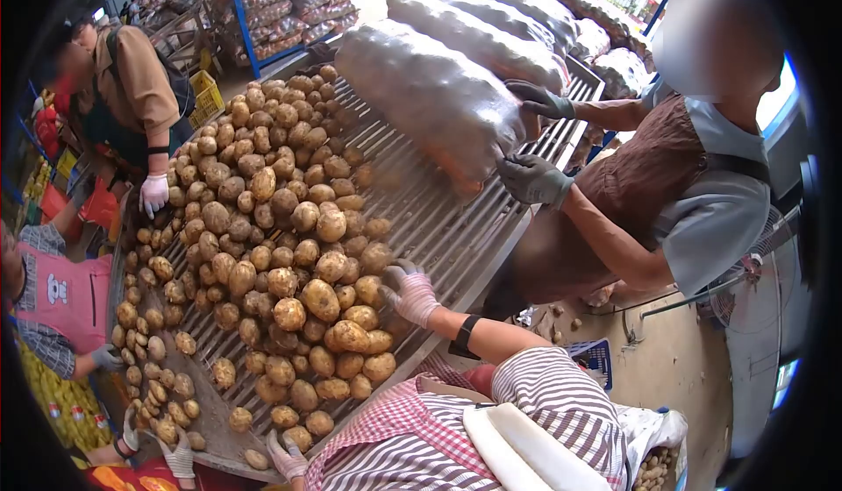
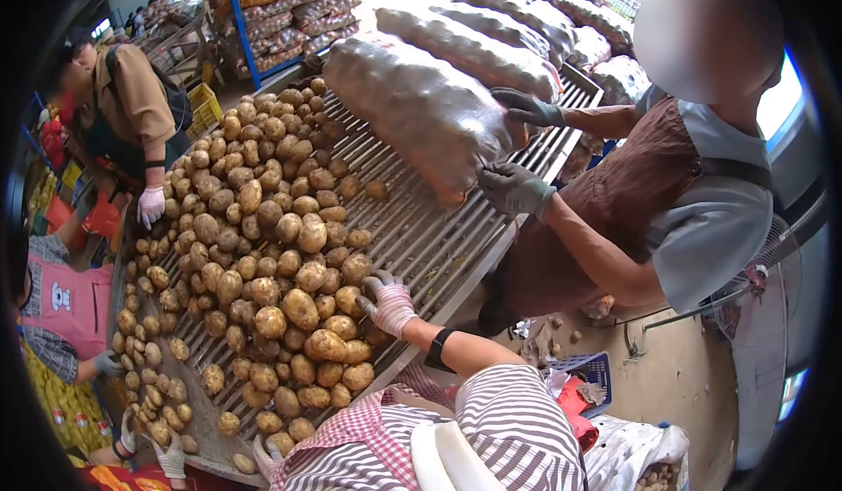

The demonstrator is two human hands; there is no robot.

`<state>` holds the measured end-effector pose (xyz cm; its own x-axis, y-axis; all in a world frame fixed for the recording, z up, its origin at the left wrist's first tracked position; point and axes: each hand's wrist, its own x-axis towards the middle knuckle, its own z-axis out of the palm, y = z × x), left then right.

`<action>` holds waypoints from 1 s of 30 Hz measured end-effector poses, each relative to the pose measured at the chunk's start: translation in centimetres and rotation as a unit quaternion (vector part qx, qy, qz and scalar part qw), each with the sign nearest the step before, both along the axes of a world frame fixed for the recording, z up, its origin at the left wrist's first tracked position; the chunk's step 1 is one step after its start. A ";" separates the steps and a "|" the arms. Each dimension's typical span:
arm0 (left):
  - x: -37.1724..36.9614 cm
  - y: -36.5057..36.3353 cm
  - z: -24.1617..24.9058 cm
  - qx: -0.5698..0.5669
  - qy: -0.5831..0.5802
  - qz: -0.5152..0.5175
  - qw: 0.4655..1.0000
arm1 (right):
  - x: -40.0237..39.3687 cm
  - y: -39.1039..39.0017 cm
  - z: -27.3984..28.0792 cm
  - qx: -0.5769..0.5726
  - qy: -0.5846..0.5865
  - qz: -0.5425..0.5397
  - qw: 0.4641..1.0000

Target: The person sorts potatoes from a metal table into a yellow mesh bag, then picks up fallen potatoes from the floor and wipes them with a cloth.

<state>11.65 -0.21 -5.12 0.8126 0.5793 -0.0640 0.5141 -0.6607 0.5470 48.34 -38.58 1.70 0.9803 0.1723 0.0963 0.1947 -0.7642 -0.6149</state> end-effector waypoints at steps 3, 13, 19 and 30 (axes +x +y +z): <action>0.6 -2.9 3.6 0.011 0.047 0.035 0.998 | 0.7 -0.4 -0.1 0.049 -0.073 0.040 0.995; 2.5 -3.7 3.8 0.070 0.094 0.057 0.991 | 0.9 0.2 -2.5 0.164 0.042 0.023 0.985; 2.2 -4.0 4.0 0.091 0.111 0.065 0.987 | -0.6 2.5 -3.2 0.181 0.060 -0.002 0.982; 3.0 -4.5 4.2 0.065 0.107 0.059 0.990 | -0.6 2.7 -0.8 0.184 0.139 -0.054 0.971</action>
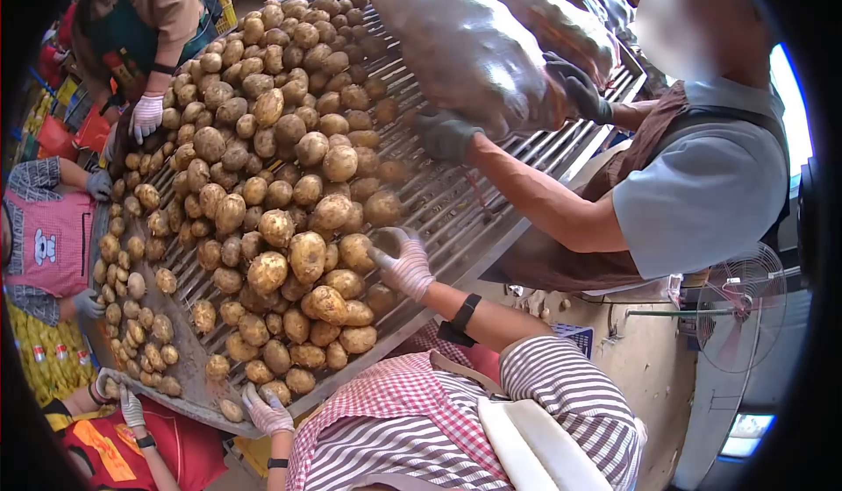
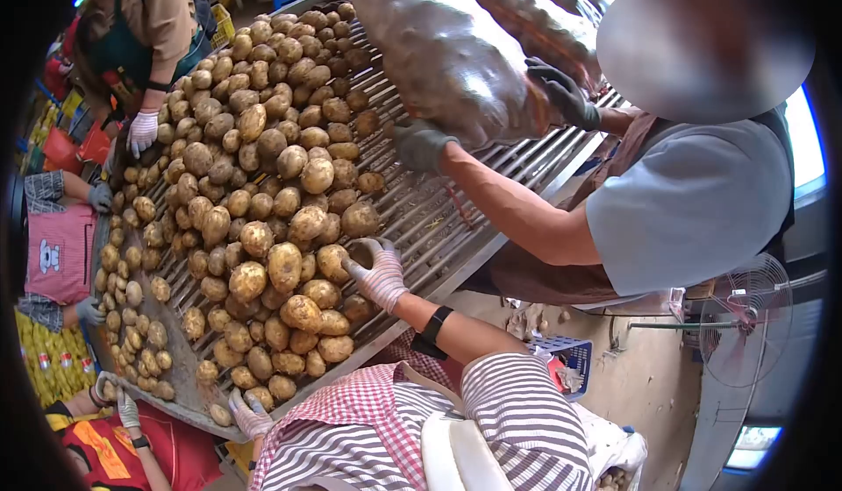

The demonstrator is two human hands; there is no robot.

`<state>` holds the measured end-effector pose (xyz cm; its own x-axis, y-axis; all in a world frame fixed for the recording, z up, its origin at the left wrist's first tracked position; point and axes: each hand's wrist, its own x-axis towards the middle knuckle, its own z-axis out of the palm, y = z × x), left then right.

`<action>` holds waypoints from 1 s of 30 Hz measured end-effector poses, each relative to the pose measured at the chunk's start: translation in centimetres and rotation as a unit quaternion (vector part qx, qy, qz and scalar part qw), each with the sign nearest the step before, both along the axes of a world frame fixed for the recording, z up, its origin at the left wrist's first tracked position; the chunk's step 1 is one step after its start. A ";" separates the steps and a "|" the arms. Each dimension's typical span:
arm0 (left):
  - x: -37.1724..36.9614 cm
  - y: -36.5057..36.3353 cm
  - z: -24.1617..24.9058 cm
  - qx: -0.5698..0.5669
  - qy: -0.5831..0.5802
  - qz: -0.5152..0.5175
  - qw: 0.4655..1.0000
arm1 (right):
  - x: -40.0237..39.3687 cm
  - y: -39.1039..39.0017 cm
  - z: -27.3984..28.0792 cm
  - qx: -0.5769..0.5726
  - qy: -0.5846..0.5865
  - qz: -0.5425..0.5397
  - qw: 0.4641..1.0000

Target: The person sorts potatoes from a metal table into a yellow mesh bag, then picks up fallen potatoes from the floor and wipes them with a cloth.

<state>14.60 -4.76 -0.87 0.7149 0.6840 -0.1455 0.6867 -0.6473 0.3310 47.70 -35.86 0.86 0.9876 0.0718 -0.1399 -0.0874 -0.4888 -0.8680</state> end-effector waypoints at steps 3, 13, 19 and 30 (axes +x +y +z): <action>0.1 0.3 -0.3 -0.002 0.034 0.022 0.999 | -0.6 0.0 0.6 -0.008 0.016 -0.014 1.000; -0.6 0.5 -0.1 -0.008 -0.120 0.019 0.993 | -11.1 13.0 -3.1 0.282 0.130 -0.052 0.949; -1.6 1.4 -0.7 0.012 -0.115 0.043 0.992 | -11.1 17.9 -3.3 0.185 0.068 0.077 0.977; 3.9 6.1 2.6 -0.036 -0.150 -0.118 0.981 | -10.0 19.2 -3.1 0.204 0.119 0.191 0.953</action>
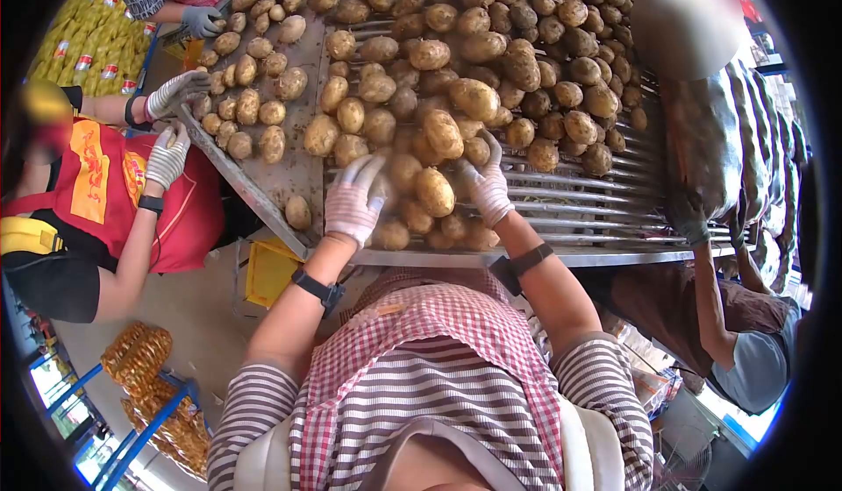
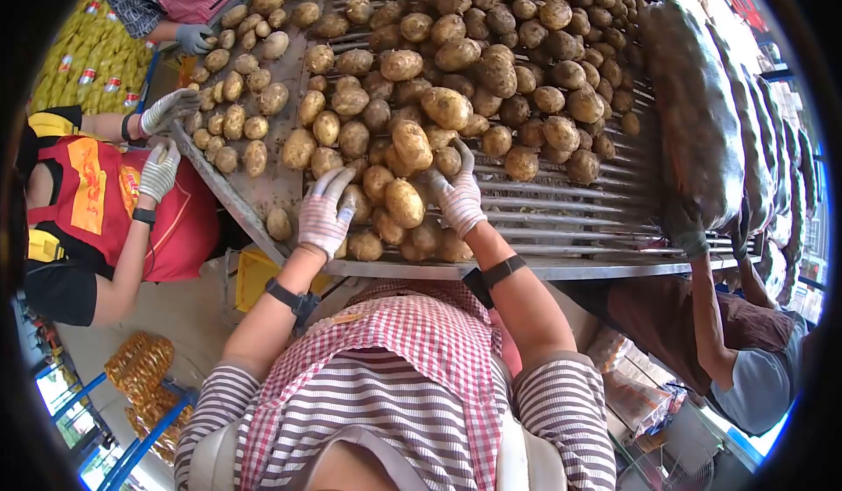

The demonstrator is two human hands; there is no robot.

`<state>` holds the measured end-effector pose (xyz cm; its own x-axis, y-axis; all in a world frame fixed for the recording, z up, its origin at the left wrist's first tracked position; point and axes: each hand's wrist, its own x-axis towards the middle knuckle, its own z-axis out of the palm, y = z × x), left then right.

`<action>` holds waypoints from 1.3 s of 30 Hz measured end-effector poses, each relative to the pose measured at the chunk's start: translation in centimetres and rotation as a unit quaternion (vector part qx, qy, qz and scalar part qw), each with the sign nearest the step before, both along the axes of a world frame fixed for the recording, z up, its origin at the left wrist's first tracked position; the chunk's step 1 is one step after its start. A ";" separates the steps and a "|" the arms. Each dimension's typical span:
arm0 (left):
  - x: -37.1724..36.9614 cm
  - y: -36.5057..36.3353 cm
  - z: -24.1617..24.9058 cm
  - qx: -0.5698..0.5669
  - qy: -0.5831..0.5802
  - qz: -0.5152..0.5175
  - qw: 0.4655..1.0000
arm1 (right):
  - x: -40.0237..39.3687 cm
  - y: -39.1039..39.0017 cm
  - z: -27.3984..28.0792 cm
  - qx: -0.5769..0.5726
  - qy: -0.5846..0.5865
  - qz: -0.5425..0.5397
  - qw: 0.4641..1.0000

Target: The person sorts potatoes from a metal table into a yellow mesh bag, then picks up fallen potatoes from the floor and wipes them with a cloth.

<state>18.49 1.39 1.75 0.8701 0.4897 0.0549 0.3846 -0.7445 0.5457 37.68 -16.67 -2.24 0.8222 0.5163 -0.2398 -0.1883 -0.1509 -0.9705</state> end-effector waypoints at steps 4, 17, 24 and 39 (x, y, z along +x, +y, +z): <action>4.5 2.7 0.9 0.009 0.169 -0.053 0.984 | 0.7 1.5 7.3 -0.194 -0.501 -0.027 0.843; 7.4 4.3 3.1 -0.026 0.383 -0.069 0.921 | -0.5 17.4 4.8 -0.449 -0.492 0.553 0.500; 5.2 5.2 -2.4 -0.090 0.260 -0.038 0.961 | -0.9 17.5 4.8 -0.502 -0.523 0.509 0.464; -2.4 4.1 0.1 -0.678 -0.184 0.123 0.701 | 0.3 8.3 9.6 -0.399 -0.450 0.327 0.729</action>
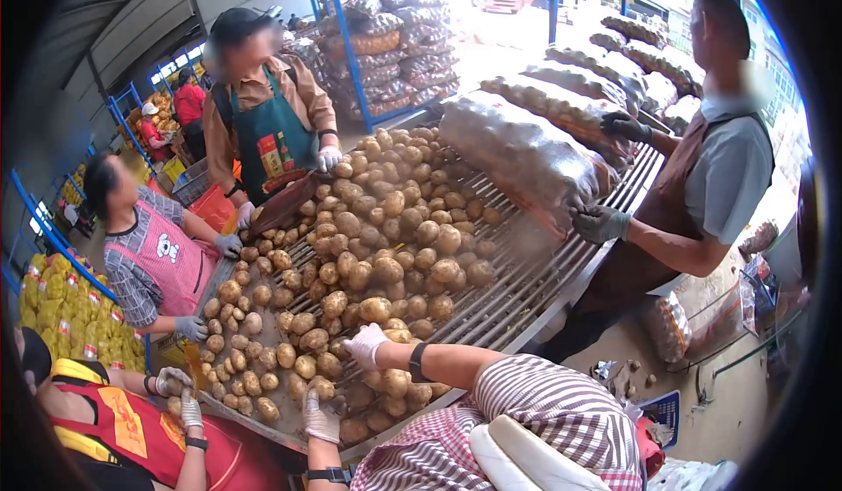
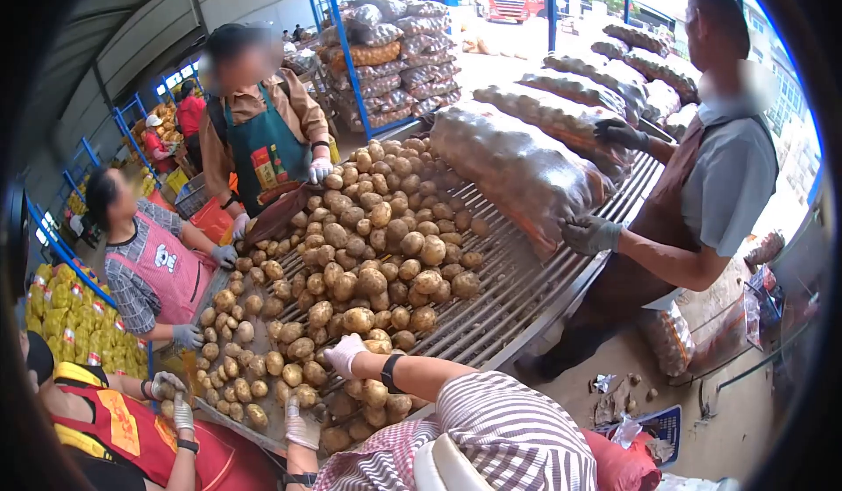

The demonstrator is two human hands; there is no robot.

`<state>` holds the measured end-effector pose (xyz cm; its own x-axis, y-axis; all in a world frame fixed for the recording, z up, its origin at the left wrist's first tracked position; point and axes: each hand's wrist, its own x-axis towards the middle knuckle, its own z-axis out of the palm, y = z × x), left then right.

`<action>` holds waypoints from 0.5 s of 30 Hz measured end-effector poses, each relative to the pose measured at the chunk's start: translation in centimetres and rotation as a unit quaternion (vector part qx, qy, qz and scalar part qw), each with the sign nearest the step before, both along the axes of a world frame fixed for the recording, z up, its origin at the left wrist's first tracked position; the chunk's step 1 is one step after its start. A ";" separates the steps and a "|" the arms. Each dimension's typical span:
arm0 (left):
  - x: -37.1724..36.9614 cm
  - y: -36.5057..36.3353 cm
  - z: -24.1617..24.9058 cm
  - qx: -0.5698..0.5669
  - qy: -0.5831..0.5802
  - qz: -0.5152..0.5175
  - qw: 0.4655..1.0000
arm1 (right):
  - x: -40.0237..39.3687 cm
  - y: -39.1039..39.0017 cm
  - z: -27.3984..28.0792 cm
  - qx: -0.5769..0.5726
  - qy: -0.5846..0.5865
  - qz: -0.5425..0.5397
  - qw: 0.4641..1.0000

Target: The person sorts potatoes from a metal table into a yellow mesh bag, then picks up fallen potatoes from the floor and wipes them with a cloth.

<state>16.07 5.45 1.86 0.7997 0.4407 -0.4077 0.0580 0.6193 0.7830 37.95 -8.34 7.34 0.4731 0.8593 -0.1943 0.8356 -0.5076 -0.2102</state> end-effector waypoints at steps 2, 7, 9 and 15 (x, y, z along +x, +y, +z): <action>-0.5 0.0 -1.7 -0.111 -0.009 0.021 0.994 | -0.8 -1.0 2.4 0.114 0.079 -0.038 0.990; 0.2 -2.8 1.0 -0.089 0.039 -0.001 0.995 | -5.1 -0.2 1.2 0.241 0.341 0.038 0.908; 2.3 -1.8 -2.0 -0.071 -0.002 -0.037 0.997 | -6.6 -2.1 2.7 0.218 0.279 0.009 0.935; 2.0 -9.2 7.1 0.240 0.123 -0.126 0.955 | -3.1 -6.3 2.2 0.211 0.227 0.020 0.951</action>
<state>18.06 -3.73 8.97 0.8113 0.4301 -0.3960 0.3762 0.1344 0.9167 34.86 -14.59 9.54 0.3884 0.9215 -0.0054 0.6269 -0.2685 -0.7313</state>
